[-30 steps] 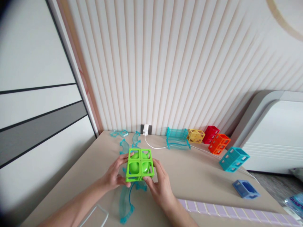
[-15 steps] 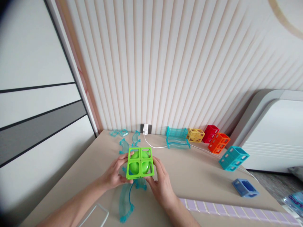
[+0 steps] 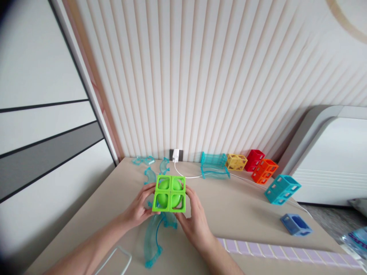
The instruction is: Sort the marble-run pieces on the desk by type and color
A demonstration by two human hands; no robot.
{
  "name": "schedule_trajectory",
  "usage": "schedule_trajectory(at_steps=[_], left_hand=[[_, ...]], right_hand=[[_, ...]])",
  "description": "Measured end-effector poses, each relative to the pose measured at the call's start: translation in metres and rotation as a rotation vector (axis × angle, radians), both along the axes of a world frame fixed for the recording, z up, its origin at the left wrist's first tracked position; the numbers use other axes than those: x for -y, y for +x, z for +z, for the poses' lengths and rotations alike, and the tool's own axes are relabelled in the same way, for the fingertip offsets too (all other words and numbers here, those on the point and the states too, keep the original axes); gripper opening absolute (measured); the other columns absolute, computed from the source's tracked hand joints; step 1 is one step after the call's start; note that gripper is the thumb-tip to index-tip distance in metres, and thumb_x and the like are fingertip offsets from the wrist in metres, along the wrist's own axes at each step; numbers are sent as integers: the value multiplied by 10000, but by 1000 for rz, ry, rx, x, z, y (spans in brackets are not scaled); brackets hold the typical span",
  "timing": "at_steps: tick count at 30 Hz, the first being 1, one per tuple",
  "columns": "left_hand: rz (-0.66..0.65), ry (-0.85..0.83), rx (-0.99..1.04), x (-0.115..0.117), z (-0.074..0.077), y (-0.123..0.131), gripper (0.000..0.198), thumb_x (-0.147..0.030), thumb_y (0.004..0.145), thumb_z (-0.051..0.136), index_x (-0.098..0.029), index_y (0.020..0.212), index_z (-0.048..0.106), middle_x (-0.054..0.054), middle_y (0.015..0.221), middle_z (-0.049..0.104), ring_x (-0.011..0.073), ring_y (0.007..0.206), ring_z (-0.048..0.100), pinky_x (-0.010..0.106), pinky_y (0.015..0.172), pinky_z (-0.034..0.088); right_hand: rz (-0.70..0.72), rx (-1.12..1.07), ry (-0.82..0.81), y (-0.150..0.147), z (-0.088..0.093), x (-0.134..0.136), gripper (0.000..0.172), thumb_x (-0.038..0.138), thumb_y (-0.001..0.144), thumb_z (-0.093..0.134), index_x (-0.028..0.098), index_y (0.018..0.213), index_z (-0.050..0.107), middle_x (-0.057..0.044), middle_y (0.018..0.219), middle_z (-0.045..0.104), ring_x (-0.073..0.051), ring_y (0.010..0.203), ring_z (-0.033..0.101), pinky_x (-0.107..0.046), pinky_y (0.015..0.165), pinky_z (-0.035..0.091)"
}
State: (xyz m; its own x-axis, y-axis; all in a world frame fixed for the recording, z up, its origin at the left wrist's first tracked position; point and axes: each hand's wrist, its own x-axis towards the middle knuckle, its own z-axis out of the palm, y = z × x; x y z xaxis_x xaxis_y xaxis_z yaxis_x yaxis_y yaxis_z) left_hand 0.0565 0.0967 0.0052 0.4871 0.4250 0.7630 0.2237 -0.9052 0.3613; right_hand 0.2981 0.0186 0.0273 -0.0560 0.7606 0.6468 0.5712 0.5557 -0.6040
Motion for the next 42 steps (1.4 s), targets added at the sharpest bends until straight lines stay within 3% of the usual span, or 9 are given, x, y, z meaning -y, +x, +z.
schedule_trajectory(at_steps=[5,12,19,27,33,39,42], left_hand=[[-18,-52,6,5,2,1,740,-508,924,654,-212,1523,337,205,1399,528,339,1305,568,440,1022,561],[13,8,-38,2,5,2,623,-318,990,590,-229,1542,315,181,1375,588,308,1315,579,449,1059,537],[17,152,18,-5,4,2,762,-612,882,621,-179,1469,404,163,1192,687,291,1107,697,416,915,608],[33,273,36,-5,15,1,826,-692,823,637,-180,1432,416,130,1076,702,272,946,725,406,804,625],[21,264,70,-3,16,3,832,-754,811,590,-157,1375,457,122,1018,677,270,897,709,409,756,629],[2,210,16,-5,18,0,866,-674,754,736,-194,1399,413,103,1019,663,258,875,706,400,747,627],[-24,225,-38,-8,17,-4,752,-569,836,728,-190,1399,406,109,1033,674,253,888,704,389,778,618]], right_hand=[[-38,-18,2,0,-4,-2,561,261,901,704,242,1417,484,-133,1388,639,-301,1275,631,-426,1043,544],[-26,-58,-25,0,-5,-4,544,229,895,694,240,1402,497,-134,1411,619,-302,1298,608,-441,1057,533],[-19,-120,-151,-1,-3,0,488,252,889,687,222,1353,541,-138,1349,650,-304,1219,647,-379,887,623],[8,-77,-73,0,-6,0,493,253,873,694,227,1342,544,-132,1321,670,-304,1193,670,-391,938,602],[42,-98,-109,-1,-8,0,457,374,936,653,222,1352,542,-141,1297,679,-311,1175,675,-379,885,622],[35,-115,-106,-1,-13,-4,480,389,947,644,222,1381,528,-138,1298,683,-305,1184,673,-387,934,599],[46,-110,-95,0,-15,-7,475,377,946,642,222,1381,531,-135,1293,690,-300,1184,675,-399,984,572]])
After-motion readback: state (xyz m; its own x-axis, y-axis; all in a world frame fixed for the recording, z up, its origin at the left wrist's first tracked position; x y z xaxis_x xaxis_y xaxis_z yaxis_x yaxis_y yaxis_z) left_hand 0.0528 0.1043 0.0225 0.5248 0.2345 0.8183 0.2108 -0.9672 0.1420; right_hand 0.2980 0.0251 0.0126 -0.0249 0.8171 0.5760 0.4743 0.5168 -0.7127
